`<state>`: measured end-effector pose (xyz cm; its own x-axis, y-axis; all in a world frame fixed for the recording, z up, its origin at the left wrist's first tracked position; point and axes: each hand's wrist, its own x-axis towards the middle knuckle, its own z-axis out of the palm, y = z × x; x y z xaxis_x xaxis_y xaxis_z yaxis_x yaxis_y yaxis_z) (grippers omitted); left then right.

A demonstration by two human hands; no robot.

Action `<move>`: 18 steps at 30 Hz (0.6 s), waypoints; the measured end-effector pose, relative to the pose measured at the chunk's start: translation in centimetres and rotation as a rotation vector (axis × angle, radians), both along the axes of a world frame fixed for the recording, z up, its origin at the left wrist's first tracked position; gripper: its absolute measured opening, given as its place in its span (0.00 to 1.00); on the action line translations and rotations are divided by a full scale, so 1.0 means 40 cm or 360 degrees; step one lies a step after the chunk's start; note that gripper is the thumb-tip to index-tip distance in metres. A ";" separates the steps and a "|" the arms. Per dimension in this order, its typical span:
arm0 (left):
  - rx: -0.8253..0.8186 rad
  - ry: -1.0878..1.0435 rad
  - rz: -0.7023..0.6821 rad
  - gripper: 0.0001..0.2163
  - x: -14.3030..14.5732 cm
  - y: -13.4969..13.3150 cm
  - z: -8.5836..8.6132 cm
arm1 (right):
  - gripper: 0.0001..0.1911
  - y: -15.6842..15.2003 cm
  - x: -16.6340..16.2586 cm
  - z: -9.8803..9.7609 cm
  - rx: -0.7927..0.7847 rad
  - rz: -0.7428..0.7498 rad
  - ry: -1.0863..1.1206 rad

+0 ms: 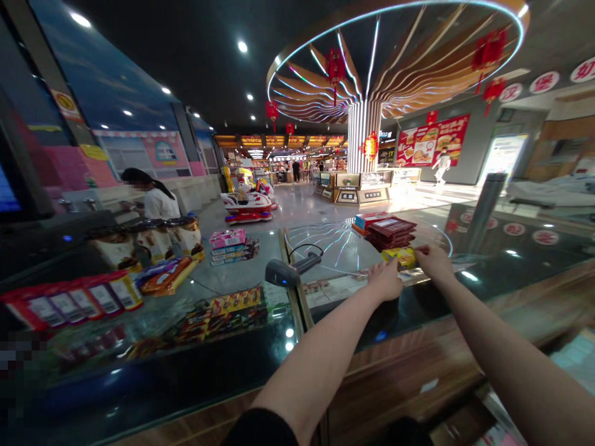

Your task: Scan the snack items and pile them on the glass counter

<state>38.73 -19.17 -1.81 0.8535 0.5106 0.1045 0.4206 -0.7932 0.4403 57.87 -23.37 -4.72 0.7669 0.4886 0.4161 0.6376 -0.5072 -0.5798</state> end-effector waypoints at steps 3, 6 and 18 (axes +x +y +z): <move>-0.0014 0.0016 0.0031 0.28 0.001 0.002 0.003 | 0.15 0.011 -0.013 0.007 -0.0017 -0.0020 0.0018; -0.0036 0.0017 0.0074 0.28 -0.001 0.005 0.004 | 0.15 0.021 -0.025 0.010 -0.0041 -0.0015 0.0010; -0.0013 -0.0048 0.0020 0.25 -0.008 0.004 0.000 | 0.14 0.009 -0.003 -0.003 -0.0003 -0.0024 -0.0028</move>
<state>38.40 -19.00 -1.80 0.8433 0.5224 0.1262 0.4171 -0.7843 0.4592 57.73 -23.00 -4.83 0.7667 0.4778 0.4289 0.6402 -0.5179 -0.5674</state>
